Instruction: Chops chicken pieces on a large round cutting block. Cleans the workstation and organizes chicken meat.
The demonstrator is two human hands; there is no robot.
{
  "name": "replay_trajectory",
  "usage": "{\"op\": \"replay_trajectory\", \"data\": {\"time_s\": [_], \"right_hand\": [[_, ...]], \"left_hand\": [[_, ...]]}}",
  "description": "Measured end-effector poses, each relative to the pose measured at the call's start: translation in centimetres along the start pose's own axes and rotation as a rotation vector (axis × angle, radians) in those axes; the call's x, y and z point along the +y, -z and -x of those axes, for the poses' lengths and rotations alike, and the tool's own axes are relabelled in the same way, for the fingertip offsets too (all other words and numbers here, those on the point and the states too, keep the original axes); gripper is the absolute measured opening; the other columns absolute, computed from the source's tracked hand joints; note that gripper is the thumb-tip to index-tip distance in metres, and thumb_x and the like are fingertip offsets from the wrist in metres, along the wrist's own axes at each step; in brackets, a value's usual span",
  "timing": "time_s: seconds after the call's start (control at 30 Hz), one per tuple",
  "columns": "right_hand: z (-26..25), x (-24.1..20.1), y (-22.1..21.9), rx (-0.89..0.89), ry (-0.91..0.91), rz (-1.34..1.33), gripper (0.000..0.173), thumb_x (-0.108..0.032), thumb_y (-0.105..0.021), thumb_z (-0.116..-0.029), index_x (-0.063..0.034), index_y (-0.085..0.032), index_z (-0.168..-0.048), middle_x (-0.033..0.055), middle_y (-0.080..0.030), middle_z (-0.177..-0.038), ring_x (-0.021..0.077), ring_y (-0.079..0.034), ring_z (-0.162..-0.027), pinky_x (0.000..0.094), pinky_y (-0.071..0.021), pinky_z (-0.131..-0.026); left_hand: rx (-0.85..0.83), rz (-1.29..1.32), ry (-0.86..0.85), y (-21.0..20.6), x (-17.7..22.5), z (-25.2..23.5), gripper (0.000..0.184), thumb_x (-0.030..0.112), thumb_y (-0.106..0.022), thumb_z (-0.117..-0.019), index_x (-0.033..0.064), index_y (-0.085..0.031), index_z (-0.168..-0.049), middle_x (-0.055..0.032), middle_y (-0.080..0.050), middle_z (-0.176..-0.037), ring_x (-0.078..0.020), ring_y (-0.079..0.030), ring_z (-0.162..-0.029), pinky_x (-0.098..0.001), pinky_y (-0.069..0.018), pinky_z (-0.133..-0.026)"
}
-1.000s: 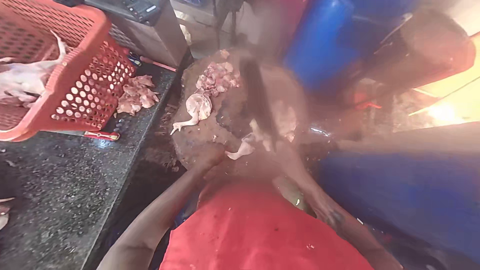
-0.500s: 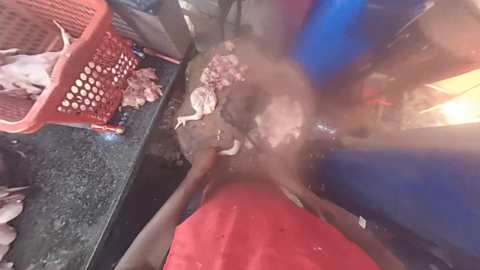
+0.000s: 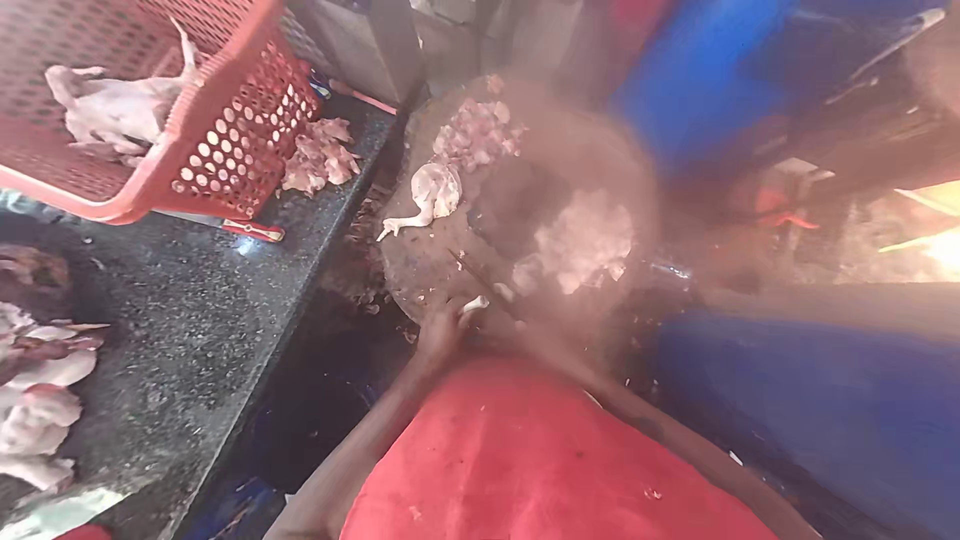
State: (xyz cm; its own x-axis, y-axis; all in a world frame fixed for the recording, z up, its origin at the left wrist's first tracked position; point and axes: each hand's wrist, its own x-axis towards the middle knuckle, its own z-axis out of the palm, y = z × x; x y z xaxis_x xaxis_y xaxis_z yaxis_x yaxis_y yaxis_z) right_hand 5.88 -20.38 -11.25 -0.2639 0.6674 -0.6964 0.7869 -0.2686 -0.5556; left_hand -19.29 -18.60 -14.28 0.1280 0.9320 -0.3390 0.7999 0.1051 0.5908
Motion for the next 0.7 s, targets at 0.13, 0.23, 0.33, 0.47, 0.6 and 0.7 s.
{"op": "replay_trajectory", "data": {"time_s": [0.13,0.23,0.33,0.47,0.6,0.7], "right_hand": [[-0.6,0.9,1.1,0.174,0.074,-0.072,0.052,-0.043,-0.032,-0.1118,-0.0014,-0.062,-0.124,0.0164,-0.066,-0.094,0.0290,-0.066,-0.086,0.0503,-0.0548,-0.082],[1.3,-2.5,2.9,0.332,0.141,-0.065,0.048,-0.039,-0.038,-0.1109,-0.0007,-0.060,-0.128,0.0165,-0.066,-0.099,0.0276,-0.067,-0.089,0.0476,-0.0550,-0.084],[3.7,-5.3,3.5,0.423,0.413,-0.195,0.057,-0.053,-0.033,-0.1080,-0.0055,-0.061,-0.122,0.0033,-0.060,-0.080,0.0128,-0.058,-0.066,0.0343,-0.0536,-0.062],[3.5,-4.8,0.9,0.389,0.570,-0.097,0.065,-0.055,-0.032,-0.1079,-0.0008,-0.064,-0.123,0.0092,-0.067,-0.085,0.0155,-0.065,-0.073,0.0360,-0.0573,-0.068],[0.2,-3.0,-0.1,-0.024,0.052,0.123,0.055,-0.048,-0.029,-0.1112,-0.0039,-0.056,-0.130,0.0199,-0.067,-0.104,0.0353,-0.068,-0.098,0.0562,-0.0534,-0.088],[0.2,-3.6,-0.3,0.059,0.000,0.112,0.057,-0.051,-0.032,-0.1101,-0.0040,-0.058,-0.130,0.0197,-0.068,-0.105,0.0354,-0.069,-0.100,0.0573,-0.0535,-0.089]], "left_hand": [[0.211,0.527,-0.081,1.7,0.0,0.4,0.022,0.022,-0.074,-0.0949,0.0071,-0.072,-0.111,-0.0082,-0.067,-0.112,-0.0145,-0.065,-0.103,-0.0330,-0.0566,-0.091],[0.098,0.594,0.116,0.9,-1.4,-1.7,0.033,0.021,-0.069,-0.0988,0.0049,-0.062,-0.126,-0.0109,-0.070,-0.112,-0.0179,-0.070,-0.095,-0.0393,-0.0583,-0.086],[0.074,0.414,0.230,-0.5,-2.2,-2.5,0.034,0.028,-0.065,-0.1006,0.0074,-0.060,-0.128,-0.0129,-0.070,-0.105,-0.0240,-0.070,-0.089,-0.0461,-0.0576,-0.084],[0.096,0.219,0.227,-0.1,-0.5,-1.9,0.034,0.028,-0.065,-0.1000,0.0061,-0.064,-0.125,-0.0153,-0.072,-0.102,-0.0293,-0.071,-0.090,-0.0514,-0.0562,-0.086],[0.104,0.158,0.169,-0.3,-1.0,-1.4,0.032,0.027,-0.064,-0.0994,0.0035,-0.064,-0.121,-0.0153,-0.072,-0.099,-0.0290,-0.071,-0.089,-0.0502,-0.0569,-0.085],[0.116,0.307,0.129,0.2,-1.2,-0.5,0.033,0.026,-0.066,-0.0997,0.0045,-0.062,-0.124,-0.0121,-0.071,-0.103,-0.0213,-0.070,-0.089,-0.0421,-0.0580,-0.084]]}}
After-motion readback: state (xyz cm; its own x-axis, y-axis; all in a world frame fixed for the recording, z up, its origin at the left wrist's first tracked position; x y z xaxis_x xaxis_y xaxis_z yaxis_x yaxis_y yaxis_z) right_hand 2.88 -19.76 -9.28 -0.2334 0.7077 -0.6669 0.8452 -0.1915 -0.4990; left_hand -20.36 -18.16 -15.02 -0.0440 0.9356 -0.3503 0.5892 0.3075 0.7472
